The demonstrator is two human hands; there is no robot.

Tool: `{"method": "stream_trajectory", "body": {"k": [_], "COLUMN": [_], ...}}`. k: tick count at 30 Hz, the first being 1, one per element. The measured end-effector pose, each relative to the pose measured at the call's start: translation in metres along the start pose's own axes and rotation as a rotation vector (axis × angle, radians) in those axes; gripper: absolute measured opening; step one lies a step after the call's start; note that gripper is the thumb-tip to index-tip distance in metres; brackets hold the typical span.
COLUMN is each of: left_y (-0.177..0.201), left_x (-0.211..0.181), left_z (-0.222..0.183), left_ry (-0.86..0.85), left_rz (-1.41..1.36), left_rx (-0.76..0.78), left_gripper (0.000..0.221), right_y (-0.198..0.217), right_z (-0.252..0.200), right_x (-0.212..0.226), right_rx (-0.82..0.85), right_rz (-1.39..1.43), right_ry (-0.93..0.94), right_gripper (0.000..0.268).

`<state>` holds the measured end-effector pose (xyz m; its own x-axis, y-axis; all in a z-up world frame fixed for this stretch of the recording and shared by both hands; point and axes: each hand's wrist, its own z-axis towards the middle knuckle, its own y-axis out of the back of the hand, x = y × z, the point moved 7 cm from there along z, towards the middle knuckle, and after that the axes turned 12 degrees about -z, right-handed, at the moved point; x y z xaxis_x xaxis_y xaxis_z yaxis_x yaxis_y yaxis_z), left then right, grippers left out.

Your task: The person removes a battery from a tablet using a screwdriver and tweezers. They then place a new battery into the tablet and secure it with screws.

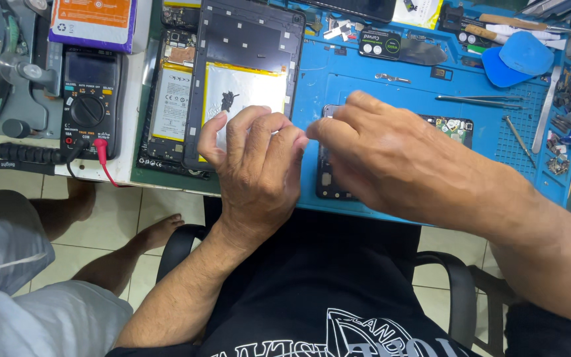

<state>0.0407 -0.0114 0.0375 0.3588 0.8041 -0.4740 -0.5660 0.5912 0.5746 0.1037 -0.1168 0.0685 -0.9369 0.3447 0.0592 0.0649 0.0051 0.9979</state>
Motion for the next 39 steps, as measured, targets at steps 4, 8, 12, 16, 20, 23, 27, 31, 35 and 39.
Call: {"method": "stream_trajectory", "body": {"k": [4,8,12,16,20,23,27,31,35,39], "left_y": [0.0,0.002,-0.001,0.0,-0.001,-0.002,-0.003,-0.005,-0.01,-0.015], "left_x": [0.001,0.0,0.004,0.002,0.001,-0.003,-0.006,-0.009,-0.012,-0.013], "left_z": [-0.002,0.0,-0.004,-0.004,-0.003,-0.003,-0.003,-0.001,-0.001,0.004], "left_ry": [0.009,0.02,0.032,0.032,0.018,-0.015,0.001,0.033,0.013,-0.013], "left_rz": [0.005,-0.03,-0.036,-0.036,-0.019,0.005,-0.051,-0.122,-0.124,-0.109], "left_rx": [-0.005,-0.012,-0.01,-0.002,0.017,0.043,0.073,0.072,0.087,0.117], "left_gripper": [0.013,0.017,0.006,0.013,0.009,0.011,0.012,0.013,0.013,0.009], "right_y": [0.007,0.02,0.005,0.008,0.005,0.015,0.007,0.001,-0.007,-0.01], "right_z": [-0.004,-0.002,-0.007,-0.006,-0.012,-0.015,-0.028,-0.037,-0.045,-0.048], "right_x": [0.002,0.011,-0.004,0.005,-0.009,-0.014,-0.028,-0.04,-0.048,-0.051], "right_rx": [-0.083,-0.075,-0.061,-0.042,-0.024,-0.13,-0.194,-0.257,-0.287,-0.274], "right_rz": [-0.009,0.08,-0.17,0.031,0.199,0.296,0.255,0.452,0.557,0.679], "right_ry": [0.032,0.102,-0.055,0.042,-0.076,-0.156,-0.245,-0.37,-0.441,-0.504], "right_gripper": [0.019,0.037,0.037,0.023,0.013,0.01,0.011,0.013,0.015,0.015]}}
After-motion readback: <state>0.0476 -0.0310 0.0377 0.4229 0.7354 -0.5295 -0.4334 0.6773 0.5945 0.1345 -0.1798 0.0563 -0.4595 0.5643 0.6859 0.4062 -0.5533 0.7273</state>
